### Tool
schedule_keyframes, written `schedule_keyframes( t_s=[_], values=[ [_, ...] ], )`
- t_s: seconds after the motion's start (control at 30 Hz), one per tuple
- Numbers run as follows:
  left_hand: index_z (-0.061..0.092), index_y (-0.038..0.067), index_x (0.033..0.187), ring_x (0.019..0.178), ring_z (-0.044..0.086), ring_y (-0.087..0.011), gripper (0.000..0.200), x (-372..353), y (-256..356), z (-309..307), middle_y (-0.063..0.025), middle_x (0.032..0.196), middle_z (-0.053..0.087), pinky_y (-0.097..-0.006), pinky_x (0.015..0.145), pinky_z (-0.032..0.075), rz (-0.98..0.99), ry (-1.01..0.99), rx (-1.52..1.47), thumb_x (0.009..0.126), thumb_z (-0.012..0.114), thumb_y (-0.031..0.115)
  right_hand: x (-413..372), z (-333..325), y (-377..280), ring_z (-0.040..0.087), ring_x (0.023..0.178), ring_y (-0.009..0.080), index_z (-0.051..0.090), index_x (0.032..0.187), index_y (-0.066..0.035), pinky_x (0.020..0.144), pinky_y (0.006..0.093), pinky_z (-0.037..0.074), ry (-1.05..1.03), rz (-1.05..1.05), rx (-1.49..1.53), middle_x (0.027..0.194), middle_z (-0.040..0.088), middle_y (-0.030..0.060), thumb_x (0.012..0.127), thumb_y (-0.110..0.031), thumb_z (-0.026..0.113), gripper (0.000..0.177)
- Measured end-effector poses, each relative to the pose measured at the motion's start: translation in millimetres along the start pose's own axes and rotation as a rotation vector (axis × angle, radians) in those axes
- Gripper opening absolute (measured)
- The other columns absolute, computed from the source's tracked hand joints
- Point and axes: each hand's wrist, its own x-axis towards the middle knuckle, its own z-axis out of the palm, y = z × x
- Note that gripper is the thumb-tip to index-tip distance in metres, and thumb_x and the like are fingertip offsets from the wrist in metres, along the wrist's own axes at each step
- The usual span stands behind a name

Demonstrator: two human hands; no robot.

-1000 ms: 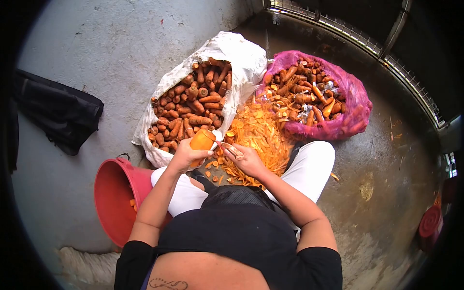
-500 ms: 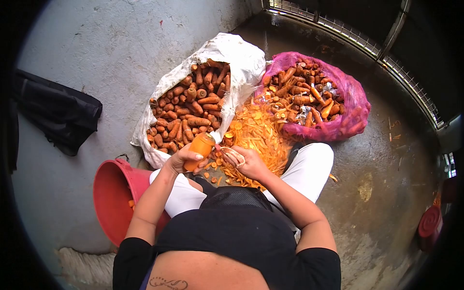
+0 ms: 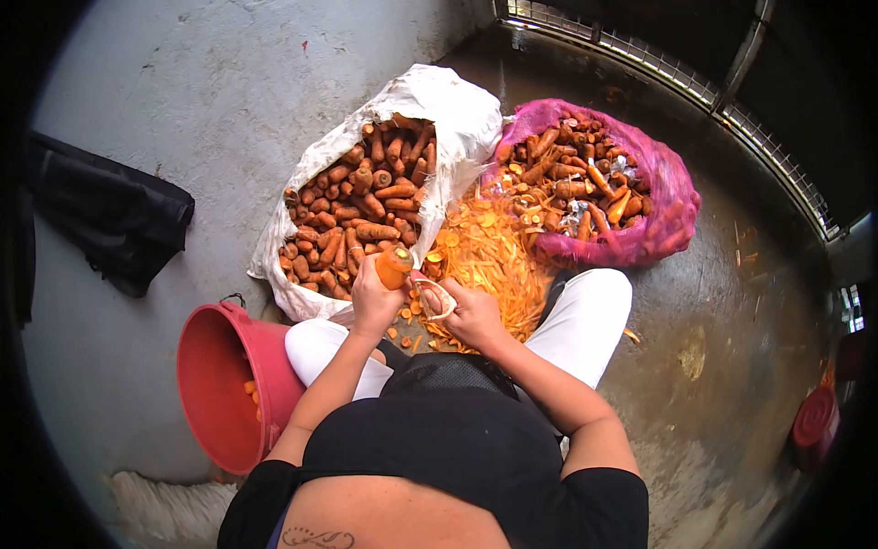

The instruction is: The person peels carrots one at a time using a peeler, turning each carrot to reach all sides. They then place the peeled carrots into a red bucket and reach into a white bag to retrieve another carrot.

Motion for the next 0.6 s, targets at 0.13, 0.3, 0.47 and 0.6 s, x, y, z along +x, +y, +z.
schedule_keyframes(
  t_s=[0.13,0.3,0.47,0.6],
  values=[
    [0.056,0.001,0.102,0.078,0.066,-0.0341,0.048,0.2,-10.6,-4.2,-0.0145,0.084,0.064,-0.0414,0.068,0.053,0.054,-0.120,-0.092,0.062,0.079,0.013,2.6,-15.7,-7.7,0.063,0.061,0.0299,0.066,0.097,-0.009,0.056,0.0350,0.048,-0.124,0.009,-0.011,0.071,0.063,0.0154,0.089,-0.027,0.065,0.020],
    [0.061,0.001,0.097,0.077,0.068,-0.0195,0.037,4.2,-1.7,-10.9,-0.0113,0.082,0.068,-0.0324,0.069,0.053,-0.062,-0.197,-0.327,0.064,0.076,0.011,6.2,-18.3,-7.9,0.061,0.061,0.0283,0.066,0.100,-0.009,0.057,0.0355,0.047,-0.141,0.013,-0.018,0.070,0.062,0.0150,0.090,-0.028,0.063,0.021],
    [0.062,0.001,0.100,0.076,0.063,-0.0100,0.035,5.7,-9.6,-15.7,-0.0033,0.084,0.067,-0.0262,0.071,0.050,-0.141,-0.379,-0.554,0.066,0.070,0.007,9.2,-21.1,-10.7,0.058,0.058,0.0244,0.065,0.100,-0.008,0.057,0.0331,0.046,-0.175,0.032,0.014,0.070,0.060,0.0143,0.090,-0.027,0.063,0.022],
    [0.062,0.000,0.099,0.076,0.061,-0.0088,0.033,12.4,-8.3,-26.9,-0.0012,0.084,0.065,-0.0241,0.071,0.048,-0.205,-0.555,-0.686,0.067,0.068,0.005,9.1,-25.7,-16.8,0.057,0.058,0.0237,0.065,0.100,-0.008,0.056,0.0331,0.046,-0.218,0.029,-0.022,0.070,0.060,0.0137,0.090,-0.026,0.063,0.020]
  ],
)
